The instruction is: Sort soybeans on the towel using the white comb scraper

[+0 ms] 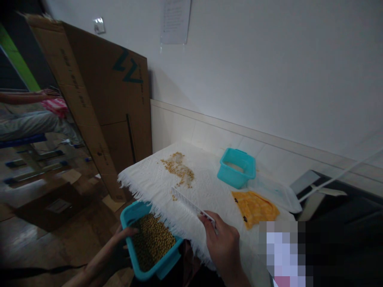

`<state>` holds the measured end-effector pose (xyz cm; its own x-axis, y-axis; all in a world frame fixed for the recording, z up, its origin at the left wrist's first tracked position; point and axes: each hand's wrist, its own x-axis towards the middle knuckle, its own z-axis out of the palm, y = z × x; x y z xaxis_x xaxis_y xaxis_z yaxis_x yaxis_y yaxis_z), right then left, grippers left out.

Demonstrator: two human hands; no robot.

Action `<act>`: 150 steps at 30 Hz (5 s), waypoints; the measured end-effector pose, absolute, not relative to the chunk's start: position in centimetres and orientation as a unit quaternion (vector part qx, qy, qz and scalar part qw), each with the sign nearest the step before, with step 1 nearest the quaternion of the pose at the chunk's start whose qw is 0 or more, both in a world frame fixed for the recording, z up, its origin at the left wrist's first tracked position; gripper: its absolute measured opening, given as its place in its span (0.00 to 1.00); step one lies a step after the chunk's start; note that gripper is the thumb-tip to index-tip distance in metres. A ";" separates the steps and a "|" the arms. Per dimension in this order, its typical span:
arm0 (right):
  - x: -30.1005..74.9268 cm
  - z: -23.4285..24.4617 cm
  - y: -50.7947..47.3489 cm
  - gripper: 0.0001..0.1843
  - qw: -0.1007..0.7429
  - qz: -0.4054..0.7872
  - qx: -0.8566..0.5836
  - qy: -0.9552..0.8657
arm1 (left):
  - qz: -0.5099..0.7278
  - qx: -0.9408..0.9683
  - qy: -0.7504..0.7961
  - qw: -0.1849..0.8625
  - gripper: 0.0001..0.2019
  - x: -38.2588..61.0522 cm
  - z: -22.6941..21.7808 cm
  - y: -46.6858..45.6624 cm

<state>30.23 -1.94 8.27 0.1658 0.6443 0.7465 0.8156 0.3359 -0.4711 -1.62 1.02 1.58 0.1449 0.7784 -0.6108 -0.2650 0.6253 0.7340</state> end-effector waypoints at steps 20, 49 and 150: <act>28.3 9.4 -3.2 0.30 0.469 -0.121 -0.507 -0.713 | 0.363 0.246 0.537 0.721 0.44 -1.6 2.7 0.8; 28.8 6.7 1.5 0.27 0.488 -0.031 -0.576 -0.656 | 0.365 0.244 0.544 0.715 0.44 -2.2 1.6 1.5; 30.4 7.2 3.2 0.31 0.479 -0.056 -0.593 -0.644 | 0.358 0.238 0.550 0.716 0.56 -2.4 1.3 1.8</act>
